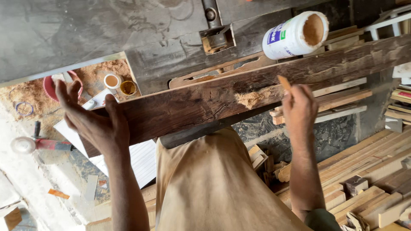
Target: The person flips through a color sample book, then picks up a small piece of wood and uses it to sand a long, dark wooden plank on a workbench. The person sands the plank repeatedly along its length and edges.
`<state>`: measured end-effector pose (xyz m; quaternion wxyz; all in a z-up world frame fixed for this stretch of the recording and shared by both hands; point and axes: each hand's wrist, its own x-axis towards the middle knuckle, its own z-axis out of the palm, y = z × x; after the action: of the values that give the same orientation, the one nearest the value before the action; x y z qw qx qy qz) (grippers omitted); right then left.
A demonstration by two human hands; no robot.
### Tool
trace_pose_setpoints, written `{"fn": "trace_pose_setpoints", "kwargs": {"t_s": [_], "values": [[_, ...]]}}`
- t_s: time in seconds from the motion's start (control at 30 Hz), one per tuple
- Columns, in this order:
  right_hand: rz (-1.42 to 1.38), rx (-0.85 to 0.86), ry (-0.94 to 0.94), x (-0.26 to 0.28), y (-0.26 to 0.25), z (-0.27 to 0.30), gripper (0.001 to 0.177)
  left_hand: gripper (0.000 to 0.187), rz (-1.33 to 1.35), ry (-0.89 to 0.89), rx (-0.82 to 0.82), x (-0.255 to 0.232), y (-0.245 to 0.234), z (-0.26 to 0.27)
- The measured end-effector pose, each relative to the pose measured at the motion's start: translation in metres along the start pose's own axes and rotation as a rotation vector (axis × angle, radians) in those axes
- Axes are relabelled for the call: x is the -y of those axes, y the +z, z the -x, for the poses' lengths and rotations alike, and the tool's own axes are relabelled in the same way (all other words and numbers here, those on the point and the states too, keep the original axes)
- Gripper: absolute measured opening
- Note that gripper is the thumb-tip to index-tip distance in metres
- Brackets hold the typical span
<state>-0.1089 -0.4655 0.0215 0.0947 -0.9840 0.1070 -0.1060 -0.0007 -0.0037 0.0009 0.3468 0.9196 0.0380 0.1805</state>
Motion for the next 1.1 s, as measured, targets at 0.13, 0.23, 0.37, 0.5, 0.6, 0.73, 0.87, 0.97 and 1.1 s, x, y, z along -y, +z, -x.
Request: {"fn": "trace_pose_setpoints", "kwargs": {"t_s": [0.13, 0.23, 0.37, 0.5, 0.6, 0.73, 0.87, 0.97, 1.1], "values": [[-0.088, 0.039, 0.057, 0.014, 0.011, 0.018, 0.008, 0.071, -0.006, -0.012, 0.021, 0.0, 0.0, 0.004], [-0.117, 0.013, -0.027, 0.04, 0.021, 0.025, 0.008, 0.072, 0.012, -0.002, 0.02, 0.0, 0.0, 0.003], [-0.273, 0.023, -0.043, 0.068, 0.021, 0.022, 0.004, 0.073, -0.007, 0.007, 0.012, -0.005, -0.001, -0.001], [-0.33, 0.041, 0.101, 0.05, 0.022, 0.013, 0.019, 0.073, 0.016, 0.05, 0.021, -0.007, -0.003, -0.002], [-0.23, -0.054, 0.157, 0.013, 0.002, 0.01, 0.021, 0.074, 0.09, 0.05, 0.032, -0.009, -0.011, 0.001], [-0.06, -0.196, 0.138, -0.029, -0.011, -0.023, 0.02, 0.08, -0.084, -0.052, 0.059, -0.016, -0.007, -0.006], [-0.05, -0.097, 0.153, -0.023, 0.01, -0.005, 0.01, 0.074, -0.056, 0.064, 0.009, -0.003, 0.0, 0.002], [-0.109, -0.017, 0.185, 0.001, 0.022, 0.001, 0.01, 0.074, -0.057, 0.022, 0.016, -0.001, 0.003, 0.0], [-0.199, 0.018, 0.085, 0.052, 0.023, 0.013, 0.009, 0.073, -0.078, 0.025, -0.015, 0.008, 0.009, 0.001]]}}
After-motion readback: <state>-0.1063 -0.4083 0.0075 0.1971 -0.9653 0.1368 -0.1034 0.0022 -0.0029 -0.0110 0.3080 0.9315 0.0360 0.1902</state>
